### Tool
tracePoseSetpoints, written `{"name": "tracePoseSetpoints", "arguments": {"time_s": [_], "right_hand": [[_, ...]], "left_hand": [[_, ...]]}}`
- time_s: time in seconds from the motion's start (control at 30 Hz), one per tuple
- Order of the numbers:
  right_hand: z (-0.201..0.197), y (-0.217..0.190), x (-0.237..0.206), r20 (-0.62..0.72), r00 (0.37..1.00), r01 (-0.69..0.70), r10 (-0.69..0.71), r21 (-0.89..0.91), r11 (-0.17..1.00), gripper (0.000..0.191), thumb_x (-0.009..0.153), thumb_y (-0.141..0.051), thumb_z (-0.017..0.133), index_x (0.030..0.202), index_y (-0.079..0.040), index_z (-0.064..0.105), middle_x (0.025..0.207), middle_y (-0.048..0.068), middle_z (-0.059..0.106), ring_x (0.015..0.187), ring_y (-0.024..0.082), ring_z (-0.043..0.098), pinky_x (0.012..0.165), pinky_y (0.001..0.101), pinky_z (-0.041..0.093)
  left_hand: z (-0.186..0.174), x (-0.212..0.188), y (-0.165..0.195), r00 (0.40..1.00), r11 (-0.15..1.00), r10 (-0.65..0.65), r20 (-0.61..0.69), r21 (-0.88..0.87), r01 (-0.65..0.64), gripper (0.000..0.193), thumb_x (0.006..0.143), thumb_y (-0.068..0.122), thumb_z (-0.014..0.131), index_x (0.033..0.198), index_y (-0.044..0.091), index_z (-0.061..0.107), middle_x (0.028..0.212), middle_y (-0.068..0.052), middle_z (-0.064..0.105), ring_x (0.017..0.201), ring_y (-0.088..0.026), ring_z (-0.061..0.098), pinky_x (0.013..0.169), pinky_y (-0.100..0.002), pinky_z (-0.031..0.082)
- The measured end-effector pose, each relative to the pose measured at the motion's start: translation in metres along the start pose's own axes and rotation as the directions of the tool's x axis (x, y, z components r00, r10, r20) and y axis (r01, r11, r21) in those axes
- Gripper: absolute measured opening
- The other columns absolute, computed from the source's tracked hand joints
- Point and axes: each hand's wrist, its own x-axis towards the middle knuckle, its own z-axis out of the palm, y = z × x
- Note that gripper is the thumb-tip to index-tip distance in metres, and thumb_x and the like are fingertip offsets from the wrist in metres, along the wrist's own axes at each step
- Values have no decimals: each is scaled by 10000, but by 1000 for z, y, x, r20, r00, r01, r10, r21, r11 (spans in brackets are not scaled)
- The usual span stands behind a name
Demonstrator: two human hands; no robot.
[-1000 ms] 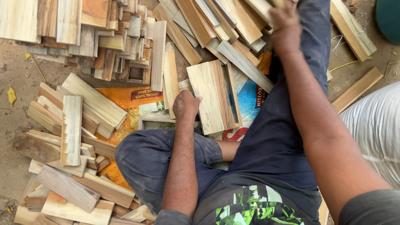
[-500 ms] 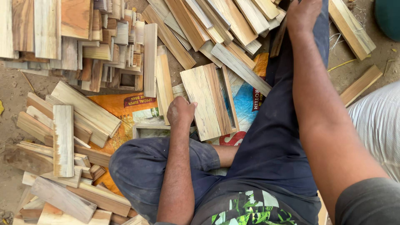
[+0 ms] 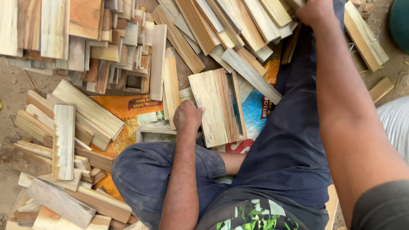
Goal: The person sits on the ground and assembles small wooden frames by hand, picking up individual wooden slats and fitting them into rectangular frames. The person repeatedly places slats into the frame and sets completed frames aside.
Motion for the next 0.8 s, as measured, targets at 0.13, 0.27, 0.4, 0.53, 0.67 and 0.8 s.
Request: {"name": "tracePoseSetpoints", "arguments": {"time_s": [0.13,0.27,0.4,0.53,0.67,0.8], "right_hand": [[-8,8,-41,92,992,-116,86,405,907,326,909,-63,768,1224,10,723,1045,172,735,856,289,714,730,399,547],[-21,13,-83,251,968,-249,28,929,275,306,974,-52,764,1258,58,736,1102,156,746,888,214,719,758,332,580],[-27,11,-125,136,981,-157,-138,976,-152,433,947,-139,708,1310,89,649,1195,197,739,1007,281,786,880,411,665],[-27,10,-144,133,977,-194,-169,885,-423,516,1051,-299,712,1371,85,585,1176,245,714,952,318,747,780,390,603],[-16,2,-144,71,997,-77,-37,983,-168,518,903,-276,716,1354,-23,686,1193,181,735,925,294,736,705,381,576],[6,-22,-145,-479,858,423,-186,454,784,345,927,-40,755,1269,1,747,1257,171,677,1162,327,658,999,437,546]], "left_hand": [[1,-3,-4,998,999,44,-33,-3,-44,324,811,311,842,926,25,741,954,-181,756,938,-348,729,857,-455,558],[3,-7,-9,997,999,50,-53,1,-50,346,804,327,852,934,25,743,970,-181,755,951,-358,725,859,-463,558],[5,-9,-13,993,997,78,-92,-18,-80,362,782,330,865,942,25,753,991,-182,756,972,-358,725,871,-455,562],[7,-11,-17,992,996,84,-97,-21,-86,376,780,333,867,955,19,756,1013,-189,755,991,-362,724,882,-454,561],[8,-13,-20,987,995,90,-133,-38,-96,403,771,322,875,985,8,739,1027,-204,744,998,-372,718,883,-457,556],[6,-16,-19,993,996,82,-86,-24,-85,398,798,324,858,1013,11,740,1036,-200,750,1004,-359,728,893,-454,564]]}}
